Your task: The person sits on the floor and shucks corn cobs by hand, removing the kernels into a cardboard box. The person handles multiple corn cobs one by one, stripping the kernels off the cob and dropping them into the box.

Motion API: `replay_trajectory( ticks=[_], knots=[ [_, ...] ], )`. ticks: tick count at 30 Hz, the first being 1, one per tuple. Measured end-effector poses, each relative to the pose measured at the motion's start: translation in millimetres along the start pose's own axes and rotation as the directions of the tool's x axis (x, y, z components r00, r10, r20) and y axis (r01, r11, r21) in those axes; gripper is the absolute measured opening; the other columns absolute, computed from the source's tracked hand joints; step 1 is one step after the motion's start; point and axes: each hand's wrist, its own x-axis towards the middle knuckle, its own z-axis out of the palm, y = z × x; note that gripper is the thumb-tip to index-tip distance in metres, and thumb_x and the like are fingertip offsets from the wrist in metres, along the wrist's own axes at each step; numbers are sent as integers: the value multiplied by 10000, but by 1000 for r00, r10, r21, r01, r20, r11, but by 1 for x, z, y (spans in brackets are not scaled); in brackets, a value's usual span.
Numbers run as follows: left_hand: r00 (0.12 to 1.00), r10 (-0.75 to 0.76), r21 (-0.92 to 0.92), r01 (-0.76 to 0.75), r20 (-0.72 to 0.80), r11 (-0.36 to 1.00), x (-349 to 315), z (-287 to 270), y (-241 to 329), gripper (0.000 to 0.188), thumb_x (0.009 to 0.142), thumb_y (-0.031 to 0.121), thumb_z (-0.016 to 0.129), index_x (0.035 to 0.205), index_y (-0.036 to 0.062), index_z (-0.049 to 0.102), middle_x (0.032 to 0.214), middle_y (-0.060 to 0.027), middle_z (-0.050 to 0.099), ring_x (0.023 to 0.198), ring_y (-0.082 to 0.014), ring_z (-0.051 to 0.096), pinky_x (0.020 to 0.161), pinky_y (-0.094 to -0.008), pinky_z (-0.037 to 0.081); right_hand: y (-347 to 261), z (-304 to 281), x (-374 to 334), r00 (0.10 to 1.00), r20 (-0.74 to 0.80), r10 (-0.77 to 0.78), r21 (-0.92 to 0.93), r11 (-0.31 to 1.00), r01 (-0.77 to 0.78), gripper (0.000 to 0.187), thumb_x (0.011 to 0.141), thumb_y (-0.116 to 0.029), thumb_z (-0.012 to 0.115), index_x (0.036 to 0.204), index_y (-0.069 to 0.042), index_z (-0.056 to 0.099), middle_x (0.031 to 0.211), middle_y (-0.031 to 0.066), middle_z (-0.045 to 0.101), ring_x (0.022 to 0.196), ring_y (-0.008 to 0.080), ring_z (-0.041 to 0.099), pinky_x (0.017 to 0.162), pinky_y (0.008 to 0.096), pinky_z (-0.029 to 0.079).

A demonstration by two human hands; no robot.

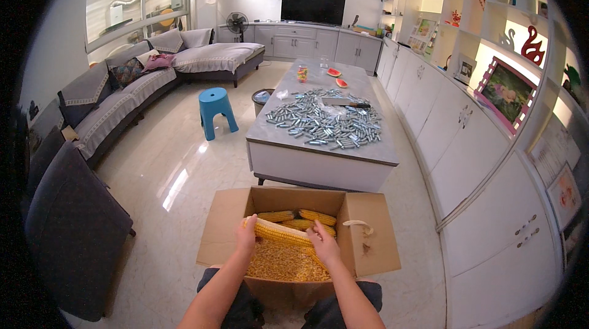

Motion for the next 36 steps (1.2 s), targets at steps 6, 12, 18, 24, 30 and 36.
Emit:
replay_trajectory(
  ticks=[6, 12, 18, 24, 30, 36],
  knots=[
    [965, -242, 153, 224, 104, 962, -12, 6, 7, 330, 846, 375, 545, 914, 56, 495, 708, -29, 504, 525, -107, 494, 382, -236, 399, -38, -6, -13, 940, 342, -19, -583, 780, 228, 579, 717, -513, 646, 1146, -134, 551, 1060, 109, 591, 973, 245, 557, 836, 317, 425],
    [907, -284, 85, 271, 312, 959, -2, 5, -15, 387, 854, 419, 506, 1046, 85, 469, 877, -43, 531, 780, -137, 531, 624, -297, 465, -44, -1, -22, 933, 351, 83, -384, 921, 63, 552, 723, -494, 651, 1127, -129, 558, 976, 93, 624, 901, 230, 588, 802, 309, 438],
    [803, -269, -101, 376, 532, 921, -2, 2, -11, 346, 801, 188, 607, 1097, 95, 454, 988, -45, 527, 885, -170, 538, 745, -335, 472, -49, -5, -25, 929, 370, -22, -383, 907, 174, 545, 720, -496, 639, 1119, -134, 558, 989, 101, 618, 904, 235, 594, 778, 314, 453],
    [873, -286, -107, 353, 396, 929, -7, 2, -15, 287, 769, 155, 648, 999, 77, 497, 896, -39, 539, 847, -151, 550, 666, -312, 488, -27, 9, -28, 914, 334, -230, -606, 690, 395, 496, 725, -528, 598, 976, -100, 579, 901, 106, 602, 816, 287, 584, 694, 375, 466],
    [916, -309, -38, 329, 256, 944, -10, 4, -15, 270, 754, 181, 675, 946, 84, 512, 831, -19, 546, 761, -147, 564, 617, -310, 475, -20, 21, -31, 919, 332, -213, -667, 636, 389, 521, 724, -565, 575, 922, -83, 570, 877, 121, 597, 764, 317, 583, 648, 399, 467],
    [840, -433, -87, 483, 326, 871, 2, 2, -11, 360, 733, 185, 702, 1008, 77, 497, 856, -26, 545, 760, -151, 565, 621, -306, 473, -33, 20, -30, 939, 335, -79, -681, 668, 299, 578, 726, -625, 527, 880, -68, 551, 815, 131, 595, 732, 323, 589, 640, 417, 467]
  ],
)
